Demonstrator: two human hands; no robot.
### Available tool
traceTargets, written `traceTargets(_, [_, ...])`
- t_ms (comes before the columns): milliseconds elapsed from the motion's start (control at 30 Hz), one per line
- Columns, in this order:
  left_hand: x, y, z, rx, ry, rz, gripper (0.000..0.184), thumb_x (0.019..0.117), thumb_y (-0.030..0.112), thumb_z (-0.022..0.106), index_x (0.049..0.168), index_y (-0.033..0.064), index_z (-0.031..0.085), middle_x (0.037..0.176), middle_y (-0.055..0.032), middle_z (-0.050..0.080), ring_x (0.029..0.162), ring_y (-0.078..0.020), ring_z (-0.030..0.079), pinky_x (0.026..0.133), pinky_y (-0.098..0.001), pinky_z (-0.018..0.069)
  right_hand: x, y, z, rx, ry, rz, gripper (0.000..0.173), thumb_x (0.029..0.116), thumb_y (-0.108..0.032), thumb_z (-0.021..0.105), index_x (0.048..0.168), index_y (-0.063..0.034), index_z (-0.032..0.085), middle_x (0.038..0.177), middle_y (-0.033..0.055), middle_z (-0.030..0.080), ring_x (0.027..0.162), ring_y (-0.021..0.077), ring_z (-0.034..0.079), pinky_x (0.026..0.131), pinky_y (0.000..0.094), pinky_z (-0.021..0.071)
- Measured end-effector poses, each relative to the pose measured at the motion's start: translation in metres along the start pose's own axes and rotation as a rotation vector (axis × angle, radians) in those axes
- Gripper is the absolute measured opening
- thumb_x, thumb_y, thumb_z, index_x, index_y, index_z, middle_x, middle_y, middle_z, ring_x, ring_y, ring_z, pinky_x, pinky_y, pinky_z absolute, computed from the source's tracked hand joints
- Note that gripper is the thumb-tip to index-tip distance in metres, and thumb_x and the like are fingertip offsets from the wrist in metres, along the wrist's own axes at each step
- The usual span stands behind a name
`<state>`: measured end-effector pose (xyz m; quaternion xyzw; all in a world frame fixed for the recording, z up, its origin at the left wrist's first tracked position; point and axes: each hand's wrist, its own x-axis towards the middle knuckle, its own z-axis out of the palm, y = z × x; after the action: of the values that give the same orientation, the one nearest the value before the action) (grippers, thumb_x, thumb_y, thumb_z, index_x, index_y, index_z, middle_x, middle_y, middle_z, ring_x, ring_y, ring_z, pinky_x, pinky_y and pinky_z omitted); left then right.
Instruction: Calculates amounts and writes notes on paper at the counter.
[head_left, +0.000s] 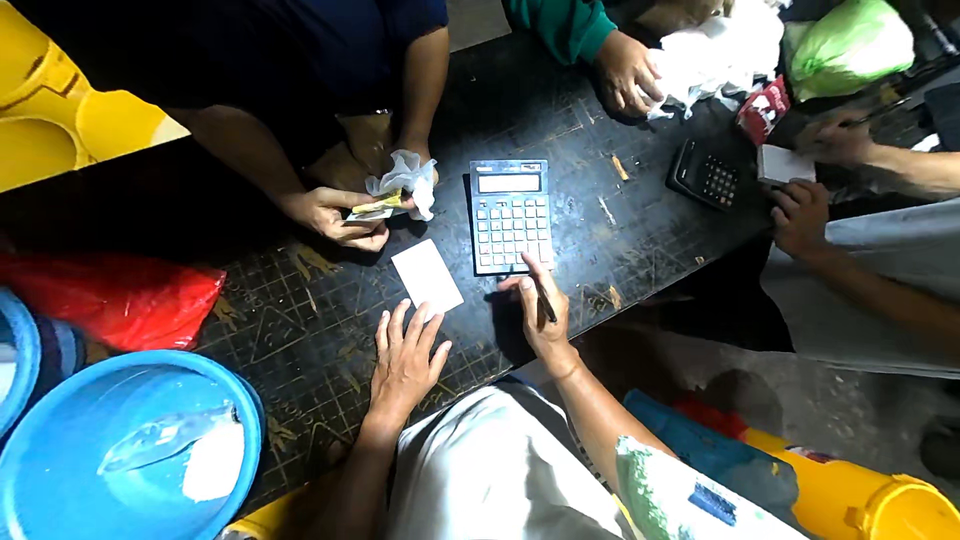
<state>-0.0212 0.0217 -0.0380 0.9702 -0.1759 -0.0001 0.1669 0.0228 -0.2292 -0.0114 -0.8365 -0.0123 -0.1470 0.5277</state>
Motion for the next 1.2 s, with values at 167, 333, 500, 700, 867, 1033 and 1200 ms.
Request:
traceTargets(167, [0.002,0.001,0.000,-0.014,0.007,-0.005,0.050,0.1051,0.049,0.044,0.142,0.0199,0.061,0.153,-0.0071,0.052,0.149,-0.0396,0.034,0.121,-0.0644,0.0213,-0.016,-0.020,0.040,0.489,-0.060,0.373,0.020,0.1056,-0.014,0.054,0.111,-0.0017,0.068,0.081,0.0054,0.073,0.057,0.0082,0.061,0.053,0.0228,0.0528])
traceTargets(333, [0.000,-0.001,0.000,-0.032,-0.005,-0.005,0.047,0.1043,0.048,0.047,0.140,0.0220,0.063,0.156,-0.0048,0.049,0.152,-0.0345,0.030,0.124,-0.0613,0.0174,-0.025,-0.019,0.064,0.372,-0.145,0.306,0.012,0.0975,-0.011,0.064,0.107,-0.0051,0.057,0.082,0.0044,0.071,0.055,0.0101,0.063,0.049,0.0252,0.0552])
traceTargets(500, [0.001,-0.002,0.000,-0.038,-0.023,-0.005,0.047,0.1041,0.047,0.046,0.141,0.0231,0.062,0.156,-0.0045,0.048,0.152,-0.0338,0.029,0.124,-0.0612,0.0159,-0.029,-0.005,0.074,0.141,-0.086,0.069,0.010,0.0924,-0.013,0.066,0.086,-0.0058,0.062,0.068,0.0002,0.063,0.055,0.0059,0.059,0.049,0.0232,0.0513])
traceTargets(700, [0.002,-0.002,0.000,-0.026,-0.029,-0.004,0.047,0.1039,0.047,0.046,0.142,0.0241,0.061,0.157,-0.0034,0.047,0.152,-0.0335,0.029,0.124,-0.0604,0.0158,-0.028,-0.004,0.075,0.051,-0.109,0.037,0.011,0.0924,-0.013,0.066,0.086,-0.0050,0.063,0.069,0.0009,0.063,0.055,0.0057,0.059,0.050,0.0225,0.0514])
traceTargets(867, [0.001,-0.002,0.000,-0.029,-0.029,0.001,0.048,0.1038,0.046,0.047,0.144,0.0245,0.059,0.158,-0.0040,0.046,0.152,-0.0342,0.028,0.124,-0.0611,0.0153,-0.028,-0.003,0.075,0.039,-0.109,-0.020,0.010,0.0912,-0.010,0.066,0.084,-0.0035,0.064,0.072,0.0031,0.064,0.058,0.0066,0.060,0.052,0.0226,0.0521])
traceTargets(1033, [0.002,-0.002,0.000,-0.025,-0.031,0.001,0.048,0.1036,0.047,0.047,0.144,0.0250,0.059,0.157,-0.0035,0.047,0.152,-0.0338,0.029,0.124,-0.0609,0.0154,-0.028,-0.002,0.076,0.057,-0.085,0.011,0.011,0.0912,-0.011,0.067,0.083,-0.0042,0.063,0.070,0.0021,0.063,0.056,0.0058,0.058,0.050,0.0216,0.0508])
traceTargets(1200, [0.002,-0.002,0.000,-0.023,-0.021,0.004,0.048,0.1035,0.047,0.047,0.144,0.0246,0.058,0.157,-0.0036,0.047,0.152,-0.0336,0.029,0.124,-0.0603,0.0150,-0.028,-0.004,0.077,-0.012,-0.071,0.010,0.011,0.0912,-0.011,0.066,0.083,-0.0043,0.063,0.069,0.0019,0.062,0.055,0.0058,0.058,0.050,0.0220,0.0502])
